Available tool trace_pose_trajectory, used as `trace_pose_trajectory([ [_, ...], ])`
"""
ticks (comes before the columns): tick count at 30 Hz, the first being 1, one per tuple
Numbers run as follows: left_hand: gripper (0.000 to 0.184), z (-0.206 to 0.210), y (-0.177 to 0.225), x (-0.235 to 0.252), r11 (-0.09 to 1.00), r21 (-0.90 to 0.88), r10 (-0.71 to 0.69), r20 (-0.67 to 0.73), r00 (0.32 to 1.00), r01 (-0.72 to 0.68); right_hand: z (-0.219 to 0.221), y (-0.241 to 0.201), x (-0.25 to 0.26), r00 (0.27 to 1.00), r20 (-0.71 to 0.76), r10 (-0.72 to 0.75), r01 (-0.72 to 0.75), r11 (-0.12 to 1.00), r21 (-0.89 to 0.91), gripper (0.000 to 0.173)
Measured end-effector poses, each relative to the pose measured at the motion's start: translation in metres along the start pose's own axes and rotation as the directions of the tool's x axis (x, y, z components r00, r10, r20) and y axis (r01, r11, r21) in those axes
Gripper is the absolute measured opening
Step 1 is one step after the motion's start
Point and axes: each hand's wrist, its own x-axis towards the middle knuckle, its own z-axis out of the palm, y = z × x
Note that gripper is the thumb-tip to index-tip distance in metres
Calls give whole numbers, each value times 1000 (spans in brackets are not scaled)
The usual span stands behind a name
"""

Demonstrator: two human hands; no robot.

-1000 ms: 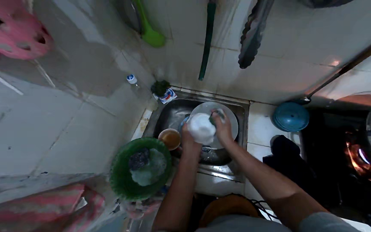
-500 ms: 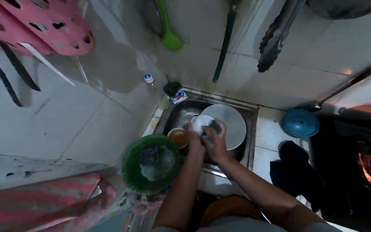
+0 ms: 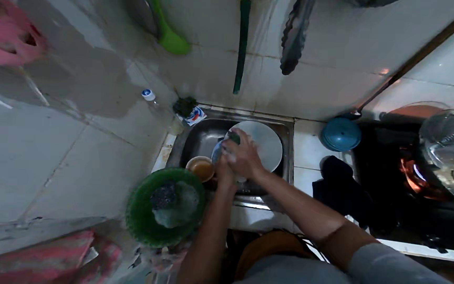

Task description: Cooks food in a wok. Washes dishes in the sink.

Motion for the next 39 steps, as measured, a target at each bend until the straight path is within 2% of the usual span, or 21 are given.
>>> trace_pose_trajectory([
  [3,51,-1,3,-5,996,-85,-21,99,995,29,-31,35,35,945,210,249,-312,878,364,44],
  [6,52,-11,10,5,943,-330,25,209,978,46,-41,49,6,796,524,304,-605,381,699,59],
  [8,52,-15,1,15,957,-284,-1,191,981,57,-37,42,-11,803,531,269,-584,186,790,58],
  [9,53,-15,-1,16,981,-187,-28,144,989,55,-40,37,-12,824,473,313,-550,233,802,55],
  [10,55,-15,-2,14,997,-59,-35,111,993,41,-45,31,-11,838,379,392,-525,389,757,53],
  [12,56,-10,-1,3,994,109,-16,149,989,0,-55,24,-8,843,178,507,-526,711,466,55],
  [13,56,-3,2,-6,993,115,-35,197,980,12,-58,21,-8,845,140,517,-533,787,311,60],
  [14,58,5,5,-15,994,84,-84,257,963,65,-58,16,-12,841,165,515,-541,805,244,60],
  [18,55,18,6,-21,948,-93,-267,291,919,304,-57,16,-35,787,525,323,-582,672,458,50],
  [20,51,18,-1,-20,946,-97,-275,259,926,309,-62,30,-32,803,575,158,-360,897,257,36],
  [21,49,20,-7,-22,946,-103,-274,254,928,307,-63,32,-29,832,541,127,-187,981,56,37],
  [23,48,29,-21,-28,937,-138,-278,255,926,320,-58,28,-28,902,385,195,-113,968,-225,43],
  [25,58,39,-30,-34,949,-109,-264,235,936,295,-51,29,-32,925,284,252,-230,967,-108,48],
  [27,67,39,-34,-32,983,-29,-170,219,961,180,-53,43,-37,895,409,181,-233,969,82,51],
  [30,62,42,-36,-34,994,53,-100,213,972,90,-69,51,-39,894,432,117,-39,982,-185,40],
  [31,62,47,-36,-37,992,70,-118,229,966,104,-72,43,-41,930,334,154,-58,959,-279,34],
  [33,67,56,-34,-40,989,103,-133,277,952,108,-65,39,-43,971,129,203,-170,958,-231,30],
  [34,68,58,-33,-37,990,123,-105,302,948,71,-64,42,-44,966,130,225,-208,969,-130,33],
  [36,66,55,-36,-30,989,147,-61,316,947,15,-76,55,-50,901,393,185,-215,976,32,44],
  [37,64,55,-39,-29,990,141,-67,308,949,24,-83,64,-51,861,489,143,-160,987,-7,43],
  [39,61,64,-44,-35,989,128,-113,317,942,75,-89,76,-53,893,419,167,-76,971,-227,36],
])
